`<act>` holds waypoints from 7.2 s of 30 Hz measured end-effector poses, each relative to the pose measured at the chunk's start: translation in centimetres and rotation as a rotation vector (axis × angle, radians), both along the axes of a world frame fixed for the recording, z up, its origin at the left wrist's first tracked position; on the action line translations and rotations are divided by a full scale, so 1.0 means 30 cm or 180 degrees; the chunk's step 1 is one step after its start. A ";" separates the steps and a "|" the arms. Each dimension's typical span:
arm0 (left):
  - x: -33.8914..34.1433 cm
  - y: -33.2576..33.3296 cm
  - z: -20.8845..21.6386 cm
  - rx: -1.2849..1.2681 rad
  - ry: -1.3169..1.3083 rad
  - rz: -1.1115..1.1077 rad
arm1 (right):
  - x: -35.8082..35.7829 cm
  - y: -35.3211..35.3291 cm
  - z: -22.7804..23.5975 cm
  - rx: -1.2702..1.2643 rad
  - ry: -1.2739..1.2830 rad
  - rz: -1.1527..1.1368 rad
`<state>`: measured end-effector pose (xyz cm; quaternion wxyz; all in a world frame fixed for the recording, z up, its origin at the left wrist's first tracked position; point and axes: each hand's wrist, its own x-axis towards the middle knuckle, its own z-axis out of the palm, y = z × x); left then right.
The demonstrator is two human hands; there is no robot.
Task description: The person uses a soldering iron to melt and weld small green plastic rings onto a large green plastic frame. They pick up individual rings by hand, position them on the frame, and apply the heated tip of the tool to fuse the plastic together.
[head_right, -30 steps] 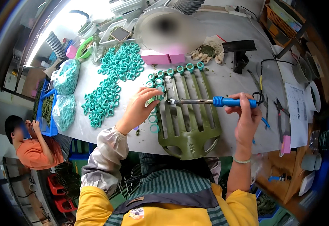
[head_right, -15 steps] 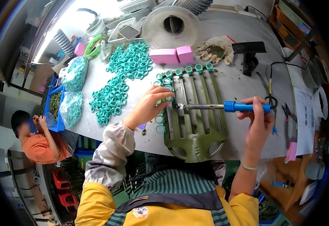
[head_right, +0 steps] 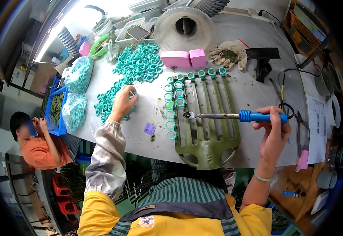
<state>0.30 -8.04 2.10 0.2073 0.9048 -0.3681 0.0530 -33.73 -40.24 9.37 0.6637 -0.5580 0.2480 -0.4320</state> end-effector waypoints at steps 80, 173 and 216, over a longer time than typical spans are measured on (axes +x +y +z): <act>-0.305 -0.126 0.128 -0.1016 0.0743 -0.0264 | -0.086 -0.034 0.001 0.0081 -0.0092 0.0155; -0.367 0.158 0.026 -0.1241 0.0901 0.0899 | -0.144 -0.078 0.038 0.0020 0.0032 -0.0387; 0.313 0.181 -0.108 0.0099 -0.0675 0.0976 | 0.060 -0.113 -0.064 0.0210 -0.0261 -0.0299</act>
